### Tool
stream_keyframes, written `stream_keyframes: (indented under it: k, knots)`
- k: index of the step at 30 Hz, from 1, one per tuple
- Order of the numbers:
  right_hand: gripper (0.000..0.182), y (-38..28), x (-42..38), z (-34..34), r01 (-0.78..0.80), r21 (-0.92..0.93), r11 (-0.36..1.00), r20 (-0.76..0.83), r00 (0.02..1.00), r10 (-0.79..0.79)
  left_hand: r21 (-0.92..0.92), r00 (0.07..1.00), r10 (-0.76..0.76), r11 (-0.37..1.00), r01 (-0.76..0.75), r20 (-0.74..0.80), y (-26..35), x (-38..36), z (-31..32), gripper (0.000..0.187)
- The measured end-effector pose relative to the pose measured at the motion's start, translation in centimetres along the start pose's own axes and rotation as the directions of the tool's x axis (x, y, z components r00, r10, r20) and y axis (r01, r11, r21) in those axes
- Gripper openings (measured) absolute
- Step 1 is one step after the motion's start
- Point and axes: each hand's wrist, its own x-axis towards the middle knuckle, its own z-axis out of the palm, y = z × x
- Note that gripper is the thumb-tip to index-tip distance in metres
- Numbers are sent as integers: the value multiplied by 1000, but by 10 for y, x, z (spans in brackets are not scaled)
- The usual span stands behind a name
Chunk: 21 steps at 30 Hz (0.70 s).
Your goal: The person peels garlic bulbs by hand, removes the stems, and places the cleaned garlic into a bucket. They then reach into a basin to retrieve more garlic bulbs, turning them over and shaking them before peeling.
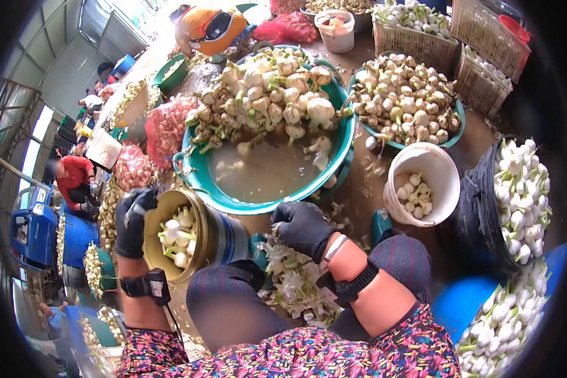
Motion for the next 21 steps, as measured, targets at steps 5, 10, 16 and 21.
stream_keyframes:
  k: [5, 10, 16, 21]
  knots:
    - [22, -23, 14, -43, -6, 170, 985, -118, 993, 26, 99, 807, 451, 848, -520, 381, 26, 103, 62, 26]
    - [21, -23, 48, -143, 78, 70, 994, -281, 958, -56, -98, 822, 243, 969, -225, 514, -14, 201, 107, 45]
    - [16, 0, 81, -200, -109, 104, 989, -358, 923, 139, 100, 900, 68, 987, -123, 430, -37, 282, 125, 50]
    - [22, 6, 149, -198, 39, 84, 996, -348, 937, -7, 119, 936, 59, 987, -107, 347, -64, 342, 145, 48]
